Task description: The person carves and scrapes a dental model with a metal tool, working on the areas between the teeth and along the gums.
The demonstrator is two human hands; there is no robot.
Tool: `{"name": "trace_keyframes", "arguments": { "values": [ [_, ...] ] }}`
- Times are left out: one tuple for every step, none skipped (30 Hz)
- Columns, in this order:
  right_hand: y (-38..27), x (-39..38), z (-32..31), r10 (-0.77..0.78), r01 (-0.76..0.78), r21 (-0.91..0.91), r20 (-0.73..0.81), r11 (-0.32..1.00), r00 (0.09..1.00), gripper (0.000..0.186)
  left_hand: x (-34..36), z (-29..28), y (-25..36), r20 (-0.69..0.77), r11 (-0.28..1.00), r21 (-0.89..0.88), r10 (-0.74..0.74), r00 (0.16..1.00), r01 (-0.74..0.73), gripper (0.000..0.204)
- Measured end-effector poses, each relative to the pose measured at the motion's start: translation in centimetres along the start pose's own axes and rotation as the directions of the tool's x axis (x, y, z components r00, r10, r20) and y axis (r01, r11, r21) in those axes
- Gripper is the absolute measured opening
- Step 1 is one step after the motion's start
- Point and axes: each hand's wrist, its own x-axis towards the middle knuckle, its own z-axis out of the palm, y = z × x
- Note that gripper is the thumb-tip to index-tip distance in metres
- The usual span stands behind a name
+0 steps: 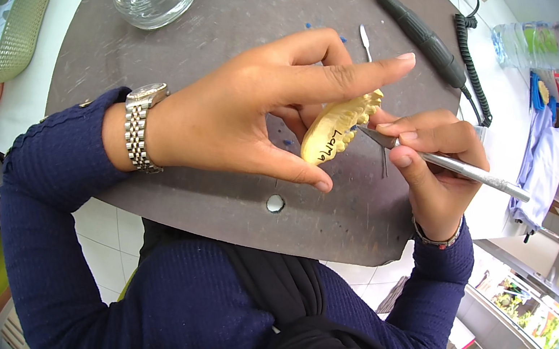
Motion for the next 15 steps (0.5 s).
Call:
{"name": "trace_keyframes", "arguments": {
  "values": [
    [0.04, -0.01, 0.02, 0.013, -0.013, 0.019, -0.005, 1.0, 1.0, 0.014, 0.0, 0.04, 0.01, 0.001, 1.0, 0.0, -0.004, 1.0, 0.004, 0.098],
    [0.08, -0.02, 0.03, 0.025, -0.025, 0.037, -0.01, 0.999, 1.0, 0.014, 0.0, 0.07, 0.06, 0.002, 1.0, 0.0, -0.008, 1.0, 0.008, 0.098],
    [0.07, 0.04, -0.02, 0.02, -0.02, 0.016, 0.017, 1.0, 1.0, 0.014, 0.0, 0.07, 0.09, 0.001, 1.0, 0.002, -0.012, 1.0, 0.012, 0.098],
    [0.04, 0.12, -0.09, 0.015, -0.015, -0.005, 0.044, 1.0, 0.999, 0.013, -0.01, 0.04, 0.07, 0.0, 1.0, -0.009, -0.028, 1.0, 0.028, 0.098],
    [0.03, 0.16, -0.13, 0.011, -0.009, -0.026, 0.071, 1.0, 0.997, 0.013, -0.03, 0.0, 0.05, 0.0, 0.999, -0.019, -0.043, 0.999, 0.043, 0.098],
    [0.04, 0.17, -0.04, 0.007, -0.006, -0.018, 0.064, 1.0, 0.998, 0.013, -0.06, -0.05, 0.07, -0.001, 0.998, -0.028, -0.059, 0.998, 0.059, 0.098],
    [0.08, 0.18, 0.1, 0.004, -0.003, -0.009, 0.056, 1.0, 0.998, 0.013, -0.04, -0.06, 0.16, -0.003, 0.996, -0.05, -0.073, 0.997, 0.073, 0.099],
    [0.12, 0.18, 0.19, 0.0, 0.0, -0.001, 0.048, 1.0, 0.999, 0.013, 0.03, -0.05, 0.3, -0.005, 0.994, -0.072, -0.087, 0.996, 0.087, 0.099],
    [0.2, 0.16, 0.17, 0.012, -0.013, 0.039, 0.025, 0.999, 1.0, 0.013, 0.08, -0.05, 0.42, -0.007, 0.991, -0.094, -0.101, 0.995, 0.1, 0.099],
    [0.33, 0.12, 0.11, 0.024, -0.024, 0.08, 0.003, 0.997, 1.0, 0.012, 0.12, -0.07, 0.47, -0.009, 0.99, -0.097, -0.102, 0.995, 0.1, 0.1],
    [0.41, 0.13, 0.08, 0.036, -0.034, 0.121, -0.019, 0.992, 0.999, 0.012, 0.14, -0.1, 0.51, -0.011, 0.99, -0.099, -0.103, 0.995, 0.101, 0.1],
    [0.5, 0.05, 0.08, 0.038, -0.034, 0.133, -0.029, 0.991, 0.999, 0.013, 0.15, -0.04, 0.39, -0.011, 0.989, -0.107, -0.103, 0.995, 0.101, 0.1],
    [0.57, -0.01, 0.1, 0.039, -0.033, 0.145, -0.039, 0.989, 0.998, 0.013, 0.15, 0.0, 0.28, -0.012, 0.988, -0.119, -0.104, 0.995, 0.102, 0.1],
    [0.61, -0.06, 0.12, 0.041, -0.033, 0.157, -0.049, 0.987, 0.998, 0.013, 0.16, 0.03, 0.18, -0.013, 0.986, -0.131, -0.104, 0.994, 0.102, 0.1],
    [0.59, -0.09, 0.11, 0.035, -0.027, 0.145, -0.048, 0.989, 0.998, 0.013, 0.14, 0.02, 0.17, -0.017, 0.985, -0.14, -0.107, 0.994, 0.104, 0.101]
  ]
}}
